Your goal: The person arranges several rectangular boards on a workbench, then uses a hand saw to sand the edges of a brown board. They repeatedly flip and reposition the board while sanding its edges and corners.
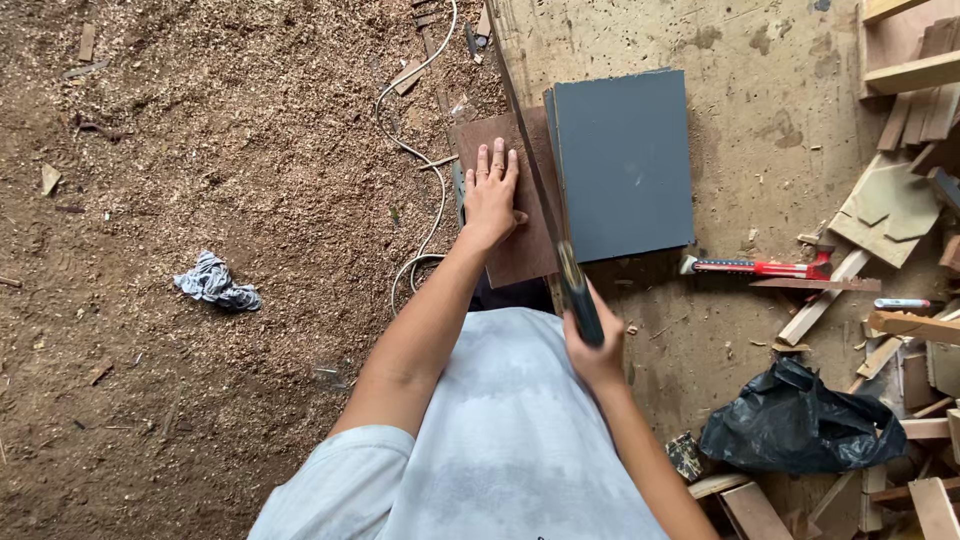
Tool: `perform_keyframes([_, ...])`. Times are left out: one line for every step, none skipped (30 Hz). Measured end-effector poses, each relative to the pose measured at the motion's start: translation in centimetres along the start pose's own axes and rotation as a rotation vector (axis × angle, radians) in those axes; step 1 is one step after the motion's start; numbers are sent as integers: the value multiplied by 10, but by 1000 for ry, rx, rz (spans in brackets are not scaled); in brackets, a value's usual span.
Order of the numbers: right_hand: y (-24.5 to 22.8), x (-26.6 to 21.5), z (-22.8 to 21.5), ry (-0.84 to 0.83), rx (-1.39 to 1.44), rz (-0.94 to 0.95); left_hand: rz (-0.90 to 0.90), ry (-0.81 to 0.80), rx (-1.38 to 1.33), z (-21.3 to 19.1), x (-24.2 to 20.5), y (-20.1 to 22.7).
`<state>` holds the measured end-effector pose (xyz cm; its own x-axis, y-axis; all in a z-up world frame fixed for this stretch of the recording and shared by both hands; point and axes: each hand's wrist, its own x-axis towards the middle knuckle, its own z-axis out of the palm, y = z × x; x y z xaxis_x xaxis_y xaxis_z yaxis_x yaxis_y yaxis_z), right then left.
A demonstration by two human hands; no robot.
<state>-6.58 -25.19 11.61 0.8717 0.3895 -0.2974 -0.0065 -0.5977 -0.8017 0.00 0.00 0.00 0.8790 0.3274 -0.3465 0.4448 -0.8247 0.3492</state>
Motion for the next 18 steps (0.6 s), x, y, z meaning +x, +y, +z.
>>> perform_keyframes([5,-19,-7,49,-5,-96,1,8,1,0,0,0])
perform_keyframes([9,-34,-13,97,-10,-192,3,16,1,2,-1,0])
perform_keyframes([13,-44,-16,100,24,-176,0,12,-2,3,-1,-1])
perform_keyframes([15,-48,-17,104,57,-159,-3,8,-6,5,-2,-1])
perform_keyframes([15,-46,-14,113,91,-144,-2,7,-8,6,-3,-2])
perform_keyframes([14,-37,-8,92,70,-109,-1,13,-9,7,-4,-3])
perform_keyframes([12,-19,-1,75,45,-76,3,23,-13,9,-2,-2])
perform_keyframes([9,1,12,101,89,-100,7,32,-17,10,0,-1])
perform_keyframes([5,22,26,120,135,-121,7,54,-26,12,0,-1])
perform_keyframes([1,46,37,132,134,-204,7,77,-36,14,-1,-1])
perform_keyframes([0,63,43,137,135,-284,1,95,-45,17,-4,-2])
perform_keyframes([0,71,46,115,156,-234,4,102,-61,19,-7,-3])
perform_keyframes([2,73,50,98,181,-183,10,109,-73,21,-11,-6])
perform_keyframes([5,71,50,80,206,-133,17,117,-85,21,-14,-8])
perform_keyframes([10,71,42,142,150,-261,17,94,-74,19,-4,-5])
perform_keyframes([15,59,35,203,93,-390,17,70,-63,16,4,-3])
perform_keyframes([21,35,29,174,83,-263,4,28,-53,17,-2,-4])
perform_keyframes([27,11,21,144,72,-137,6,40,-55,18,-5,-5])
